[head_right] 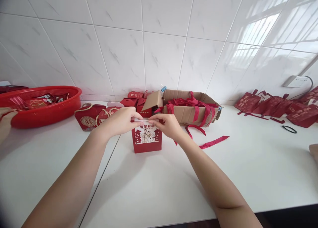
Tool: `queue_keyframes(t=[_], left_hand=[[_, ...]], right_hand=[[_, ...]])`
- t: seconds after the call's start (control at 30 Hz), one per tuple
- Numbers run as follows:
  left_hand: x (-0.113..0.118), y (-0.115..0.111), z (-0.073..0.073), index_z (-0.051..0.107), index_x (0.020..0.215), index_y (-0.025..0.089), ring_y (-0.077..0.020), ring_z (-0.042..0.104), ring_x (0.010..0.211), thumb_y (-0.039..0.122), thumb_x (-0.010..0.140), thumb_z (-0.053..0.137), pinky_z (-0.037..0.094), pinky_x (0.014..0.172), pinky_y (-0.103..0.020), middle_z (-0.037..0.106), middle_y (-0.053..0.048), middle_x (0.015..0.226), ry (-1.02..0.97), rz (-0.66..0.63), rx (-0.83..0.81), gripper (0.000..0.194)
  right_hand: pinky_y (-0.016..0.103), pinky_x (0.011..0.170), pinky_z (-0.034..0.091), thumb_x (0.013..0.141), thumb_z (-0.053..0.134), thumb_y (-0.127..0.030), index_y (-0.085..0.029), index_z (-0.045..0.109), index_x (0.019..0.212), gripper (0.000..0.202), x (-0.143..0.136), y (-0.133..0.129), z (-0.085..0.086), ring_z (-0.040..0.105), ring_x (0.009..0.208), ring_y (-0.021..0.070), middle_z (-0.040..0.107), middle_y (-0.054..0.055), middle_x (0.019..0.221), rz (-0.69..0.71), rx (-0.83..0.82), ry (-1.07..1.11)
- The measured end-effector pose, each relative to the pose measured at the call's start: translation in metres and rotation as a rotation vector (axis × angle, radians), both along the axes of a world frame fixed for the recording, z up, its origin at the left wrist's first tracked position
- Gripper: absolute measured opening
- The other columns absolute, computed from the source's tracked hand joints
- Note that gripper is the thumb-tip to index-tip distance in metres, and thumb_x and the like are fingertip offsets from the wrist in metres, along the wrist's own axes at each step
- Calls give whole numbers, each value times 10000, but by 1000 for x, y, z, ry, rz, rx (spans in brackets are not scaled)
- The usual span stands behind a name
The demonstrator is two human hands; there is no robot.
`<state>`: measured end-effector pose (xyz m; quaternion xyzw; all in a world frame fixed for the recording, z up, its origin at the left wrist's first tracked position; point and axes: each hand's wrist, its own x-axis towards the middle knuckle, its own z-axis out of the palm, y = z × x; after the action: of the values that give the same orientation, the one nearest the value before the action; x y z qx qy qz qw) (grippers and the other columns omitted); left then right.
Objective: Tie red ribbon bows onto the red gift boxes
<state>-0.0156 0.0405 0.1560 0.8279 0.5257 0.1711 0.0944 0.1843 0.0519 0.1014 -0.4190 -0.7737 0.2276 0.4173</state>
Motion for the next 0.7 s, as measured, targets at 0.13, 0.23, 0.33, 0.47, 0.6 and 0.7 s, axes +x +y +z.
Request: queue_keyframes(t=[0.13, 0.23, 0.33, 0.47, 0.6, 0.7], left_hand=[[-3, 3, 2, 731, 794, 251, -206, 588, 699, 408, 781, 521, 394, 536, -283, 657, -50, 847, -22, 9, -27, 263], [-4, 6, 0, 735, 813, 254, -202, 586, 703, 419, 771, 538, 400, 542, -279, 659, -49, 843, -17, 7, -39, 260], [-4, 8, -2, 738, 835, 261, -195, 581, 703, 440, 777, 537, 399, 542, -275, 652, -48, 862, -7, 12, -36, 275], [-4, 10, -3, 737, 836, 270, -180, 576, 710, 439, 783, 538, 392, 535, -264, 633, -39, 882, 3, 28, -12, 266], [-4, 11, -2, 733, 843, 281, -166, 573, 706, 439, 788, 535, 393, 533, -255, 624, -26, 879, 7, 36, -24, 259], [-3, 9, -1, 732, 842, 274, -166, 578, 715, 434, 784, 533, 401, 540, -256, 628, -28, 888, 12, 43, -18, 262]], right_hand=[[285, 690, 501, 887, 445, -483, -194, 684, 912, 376, 28, 18, 2, 642, 808, 174, 709, 52, 911, -173, -43, 7], [289, 571, 459, 895, 422, -414, -181, 672, 860, 344, 55, 32, -3, 611, 671, 170, 685, 67, 834, -334, -249, -360], [286, 533, 431, 768, 608, -299, -173, 682, 781, 147, 79, 41, -9, 604, 644, 187, 668, 79, 791, -327, -485, -675], [267, 578, 454, 627, 740, -265, -217, 689, 908, 289, 93, 47, -14, 621, 754, 197, 661, 70, 985, -242, -578, -757], [288, 580, 459, 612, 758, -351, -223, 662, 948, 373, 87, 54, -26, 614, 720, 197, 651, 71, 1001, -184, -627, -809], [302, 569, 453, 613, 747, -283, -235, 673, 828, 233, 80, 57, -37, 604, 695, 202, 662, 42, 897, -132, -637, -825]])
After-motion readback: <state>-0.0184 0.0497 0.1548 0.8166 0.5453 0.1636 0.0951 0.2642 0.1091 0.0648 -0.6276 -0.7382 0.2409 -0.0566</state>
